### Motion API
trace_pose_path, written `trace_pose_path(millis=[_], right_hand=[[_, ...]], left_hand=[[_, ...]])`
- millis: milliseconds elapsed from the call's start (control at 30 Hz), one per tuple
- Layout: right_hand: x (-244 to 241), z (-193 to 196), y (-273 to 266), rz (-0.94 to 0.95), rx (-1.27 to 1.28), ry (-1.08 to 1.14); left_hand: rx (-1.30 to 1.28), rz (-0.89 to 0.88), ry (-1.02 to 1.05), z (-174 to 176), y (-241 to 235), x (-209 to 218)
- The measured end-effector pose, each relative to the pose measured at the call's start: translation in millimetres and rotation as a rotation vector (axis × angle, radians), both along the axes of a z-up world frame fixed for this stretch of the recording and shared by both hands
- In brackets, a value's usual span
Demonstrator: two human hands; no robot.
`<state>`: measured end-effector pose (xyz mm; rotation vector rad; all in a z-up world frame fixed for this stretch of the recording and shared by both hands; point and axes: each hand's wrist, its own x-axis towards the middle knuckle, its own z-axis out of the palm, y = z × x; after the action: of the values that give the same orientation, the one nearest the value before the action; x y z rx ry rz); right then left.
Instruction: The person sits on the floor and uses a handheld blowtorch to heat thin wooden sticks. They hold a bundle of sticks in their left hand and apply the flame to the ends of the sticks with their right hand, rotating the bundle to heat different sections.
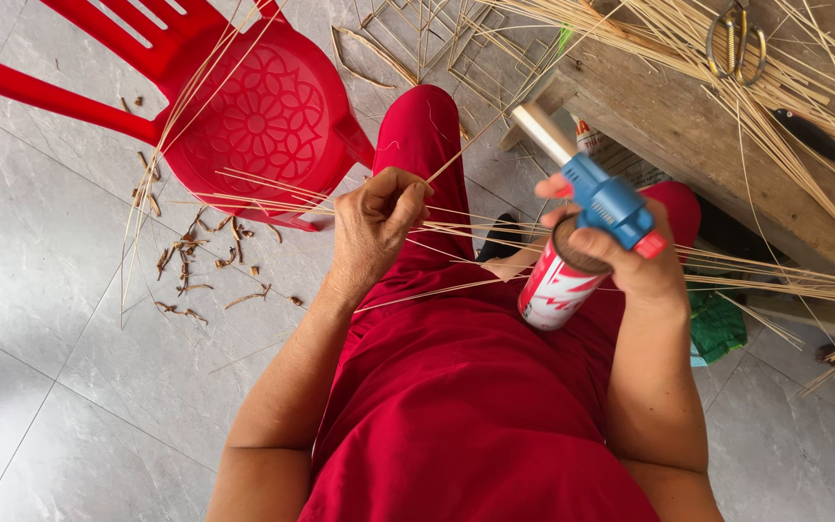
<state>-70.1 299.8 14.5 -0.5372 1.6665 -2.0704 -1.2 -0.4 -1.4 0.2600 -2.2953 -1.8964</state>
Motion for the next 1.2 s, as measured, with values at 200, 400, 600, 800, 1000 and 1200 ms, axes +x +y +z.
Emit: trace_pose_path(millis=[200,400,600,800,1000,1200], right_hand=[[2.1,-14.3,3.9,-0.053,-0.097,-0.050],[-13.9,-17.8,11.2,-0.216,-0.286,-0.087],[-11.8,-15.1,-6.6,-0.146,-0.225,-0.098],[-9.4,-14.3,-18.3,-0.130,-0.135,-0.018],[5.1,-7.0,-46.3,-0.056,-0.122,0.042],[10.3,-1.2,-42.7,-0.005,-0.153,0.053]], left_hand=[[0.044,-0.040,-0.041,-0.6,-9.9,12.6],[-0.022,-0.219,-0.041,-4.5,-26.5,52.3],[0.033,-0.375,-0.087,-25.2,-41.9,95.0],[-0.034,-0.471,-0.258,-16.9,-59.6,102.7],[-0.026,-0.630,-0.144,13.4,-26.7,62.7],[0.218,-0.469,-0.110,16.4,8.4,19.6]])
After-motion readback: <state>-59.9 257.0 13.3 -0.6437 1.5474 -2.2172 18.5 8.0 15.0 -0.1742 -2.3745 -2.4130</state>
